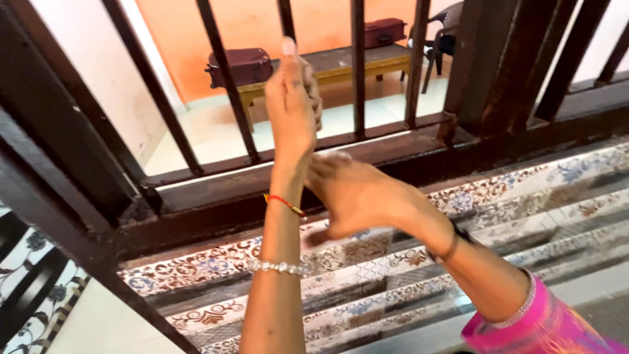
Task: The person is cleaning the dark metal bars of a security gate using a white cloth, wiping the vertical and horizontal sections systematically.
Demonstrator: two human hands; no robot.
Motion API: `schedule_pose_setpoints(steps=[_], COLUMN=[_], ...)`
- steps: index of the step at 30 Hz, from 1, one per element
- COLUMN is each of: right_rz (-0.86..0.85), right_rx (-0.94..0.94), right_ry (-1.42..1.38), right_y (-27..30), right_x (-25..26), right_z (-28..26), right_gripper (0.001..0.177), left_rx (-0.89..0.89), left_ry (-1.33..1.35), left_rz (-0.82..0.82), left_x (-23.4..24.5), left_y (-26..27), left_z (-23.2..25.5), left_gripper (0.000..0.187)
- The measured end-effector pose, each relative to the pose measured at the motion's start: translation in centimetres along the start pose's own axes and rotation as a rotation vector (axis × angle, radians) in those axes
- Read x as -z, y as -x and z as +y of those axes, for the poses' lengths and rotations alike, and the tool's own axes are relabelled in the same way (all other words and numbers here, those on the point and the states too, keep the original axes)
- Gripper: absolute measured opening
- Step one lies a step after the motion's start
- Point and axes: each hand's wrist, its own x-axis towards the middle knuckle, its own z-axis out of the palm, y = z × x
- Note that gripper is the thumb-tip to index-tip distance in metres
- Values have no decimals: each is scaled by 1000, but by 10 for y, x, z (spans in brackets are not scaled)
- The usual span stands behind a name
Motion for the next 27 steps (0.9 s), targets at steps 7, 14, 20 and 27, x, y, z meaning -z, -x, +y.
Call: schedule_pose_setpoints(steps=[7,14,20,27], right_rz=[-76,277,328,351], right_rx=[-25,345,214,219], right_ry=[-41,-80,-211,-193], right_y=[-28,-30,-72,-75], right_x=[2,-18,-64,-73], right_z=[-19,-34,-19,-12], right_gripper=[90,114,114,109], left_rx=[232,335,304,321], left_ry=[179,328,289,390], left_rz=[-238,-386,-367,-451], left_x=[12,20,20,25], left_y=[-1,-6,-3,-4], left_z=[28,39,27,32], left_gripper=[58,58,62,60])
